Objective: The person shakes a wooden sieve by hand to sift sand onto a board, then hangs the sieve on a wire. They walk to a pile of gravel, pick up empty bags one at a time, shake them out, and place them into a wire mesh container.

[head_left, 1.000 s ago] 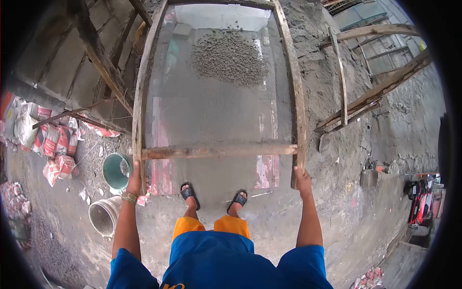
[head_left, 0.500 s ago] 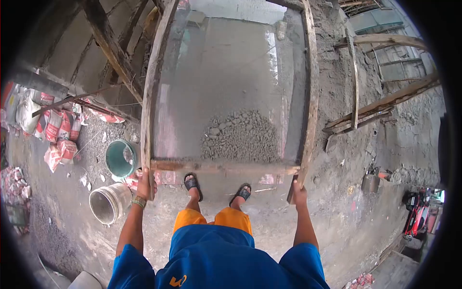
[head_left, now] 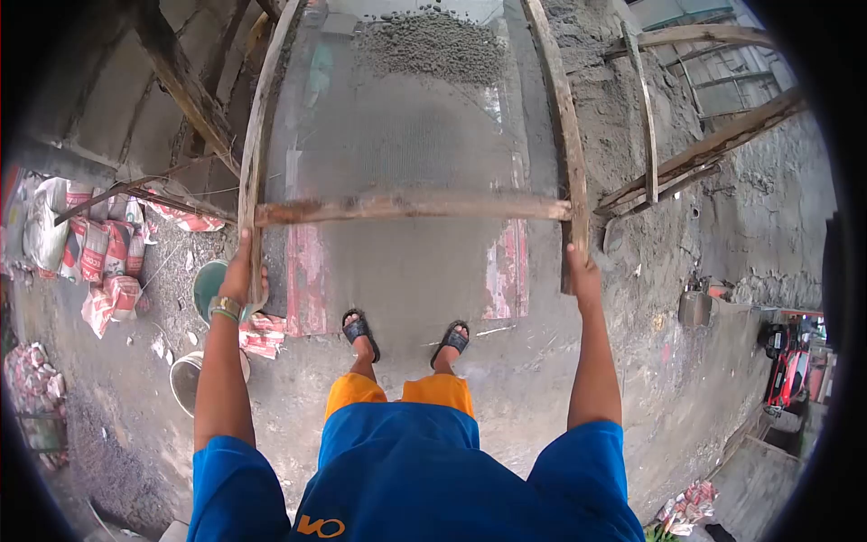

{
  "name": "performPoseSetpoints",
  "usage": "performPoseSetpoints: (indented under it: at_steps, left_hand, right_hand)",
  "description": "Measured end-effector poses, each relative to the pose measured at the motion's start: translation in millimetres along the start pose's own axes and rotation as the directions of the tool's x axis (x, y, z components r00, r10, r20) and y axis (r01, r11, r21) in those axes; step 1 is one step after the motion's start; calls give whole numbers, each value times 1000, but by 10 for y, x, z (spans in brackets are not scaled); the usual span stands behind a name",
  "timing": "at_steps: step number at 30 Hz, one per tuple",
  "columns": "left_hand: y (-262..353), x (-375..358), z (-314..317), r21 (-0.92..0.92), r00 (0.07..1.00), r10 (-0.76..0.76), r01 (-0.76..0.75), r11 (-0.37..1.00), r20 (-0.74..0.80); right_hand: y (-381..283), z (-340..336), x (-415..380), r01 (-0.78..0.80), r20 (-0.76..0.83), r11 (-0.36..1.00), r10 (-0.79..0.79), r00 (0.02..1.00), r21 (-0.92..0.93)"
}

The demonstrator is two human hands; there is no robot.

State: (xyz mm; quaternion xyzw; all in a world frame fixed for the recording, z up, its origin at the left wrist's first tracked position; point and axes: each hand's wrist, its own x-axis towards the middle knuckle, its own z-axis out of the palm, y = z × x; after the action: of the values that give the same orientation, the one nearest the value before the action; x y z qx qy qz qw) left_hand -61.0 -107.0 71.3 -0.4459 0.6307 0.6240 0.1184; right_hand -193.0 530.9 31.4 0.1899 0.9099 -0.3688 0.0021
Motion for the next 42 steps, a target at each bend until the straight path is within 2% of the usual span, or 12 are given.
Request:
performPoseSetpoints:
  at_steps: [4,8,13,16,19,23,25,27,29,32,35,42]
  left_hand:
    - [-2210,-191,-259,-142,999,44,-48,989,-31]
    - [-3255,-944,-578,-141,994,91,-98,985,-53]
    - [-2775,-508,-465,-136,998,49,-54,989,-39]
    - [-1784,75,-154,-164,999,-22,17,986,-24]
    - [-608,-157,304,25,992,-46,50,998,-118]
    - [-701,-109,501,14,991,6,-5,1000,-130]
    - [-1282,-188,453,-52,992,39,-46,998,-116]
    - [-1865,-394,387,-98,995,37,-46,994,-93]
    - [-2449,-671,301,-126,994,42,-54,991,-98]
    - [-2855,-955,281,-162,994,68,-80,983,-83]
    - [-2861,-945,305,-183,991,54,-75,980,-119]
    - [-1552,-477,574,-112,992,-30,16,994,-125]
  right_hand:
    - [1316,259,-1405,-277,192,925,232,954,260]
    - [2004,103,-2441,-325,255,865,240,937,381]
    - [1779,261,-2041,-324,276,884,236,932,337]
    - [1077,270,-1150,-219,151,954,190,970,203]
    - [538,61,-352,-176,86,976,166,982,127]
    - [454,-211,-138,-203,151,964,178,972,173]
    - [920,-123,-430,-176,124,973,158,980,151]
    - [1470,-24,-797,-206,162,934,164,973,293]
    - [2198,32,-1129,-332,296,855,224,929,398]
    - [2253,-54,-1466,-251,287,876,137,948,411]
    - [2180,-20,-1375,-216,236,896,130,963,388]
    - [1086,-263,-307,-151,157,958,115,981,244]
